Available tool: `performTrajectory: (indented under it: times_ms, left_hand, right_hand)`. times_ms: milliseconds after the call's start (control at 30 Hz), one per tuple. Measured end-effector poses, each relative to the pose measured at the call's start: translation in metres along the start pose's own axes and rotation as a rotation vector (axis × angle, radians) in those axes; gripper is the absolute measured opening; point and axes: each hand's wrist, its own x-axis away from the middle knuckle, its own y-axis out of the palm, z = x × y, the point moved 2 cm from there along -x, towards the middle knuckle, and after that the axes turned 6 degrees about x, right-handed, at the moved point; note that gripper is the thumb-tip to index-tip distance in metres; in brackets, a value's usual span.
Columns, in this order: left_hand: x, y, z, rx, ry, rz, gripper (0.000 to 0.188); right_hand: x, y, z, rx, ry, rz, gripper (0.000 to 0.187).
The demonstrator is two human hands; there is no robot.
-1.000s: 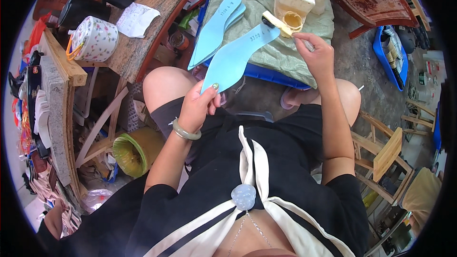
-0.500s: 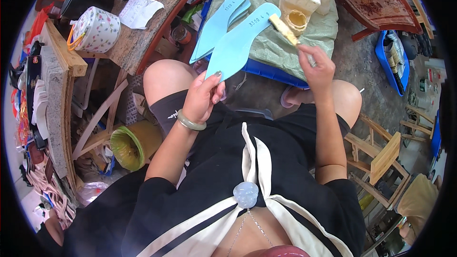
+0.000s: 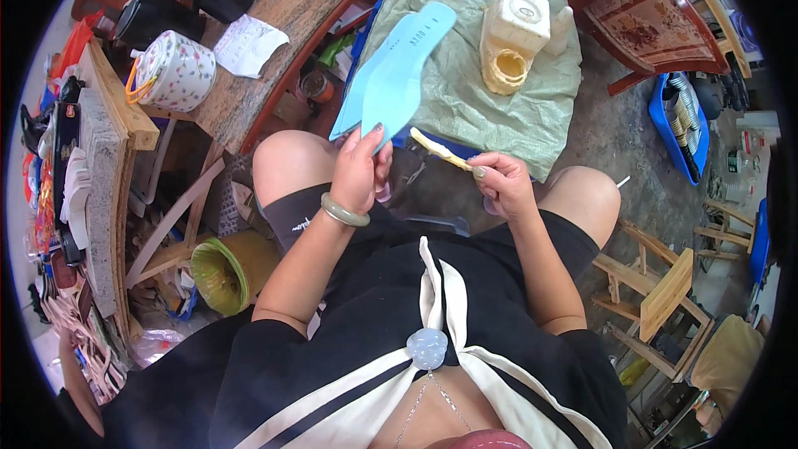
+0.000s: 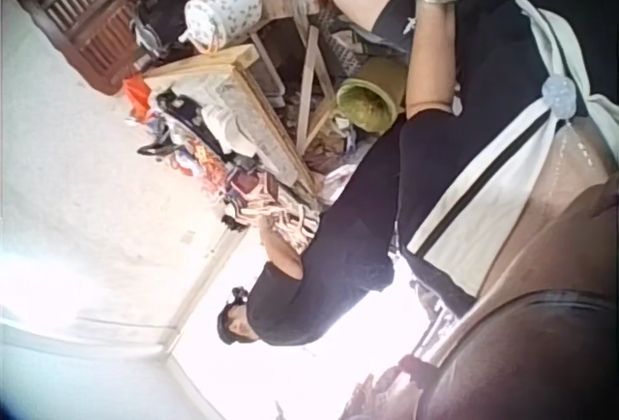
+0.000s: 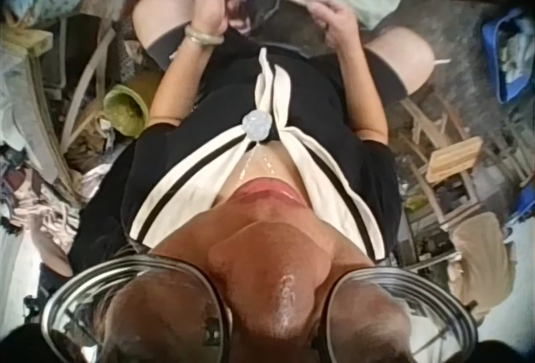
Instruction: The person sits on a low stool in a workshop and applies a yellow adhesive to light blue shoe insoles using a brush. They handle the insoles one by one, dipping the brush into a container and spreading the substance on the surface before stacking them.
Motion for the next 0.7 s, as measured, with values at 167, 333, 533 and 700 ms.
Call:
performTrajectory:
  times_ms: [167,333,533,700]
  left_hand:
    - [-0.057,0.022,0.033,-0.063,0.111,-0.059,0.008]
    - [-0.135,0.073,0.061,-0.031,0.179,-0.116,0.007]
    - [-0.198,0.111,0.047,-0.022,0.139,-0.076,0.008]
    - [-0.224,0.112,0.026,-0.09,0.099,-0.072,0.008]
  right_hand:
    - [0.0,-0.017,-0.008,-0.2,-0.128,0.0,0.016]
    - [0.003,-0.039,-0.02,-0.248,-0.24,0.084,0.015]
    - [0.005,-0.062,-0.018,-0.32,-0.329,0.121,0.014]
    - [0.005,-0.071,-0.019,-0.355,-0.342,0.128,0.014]
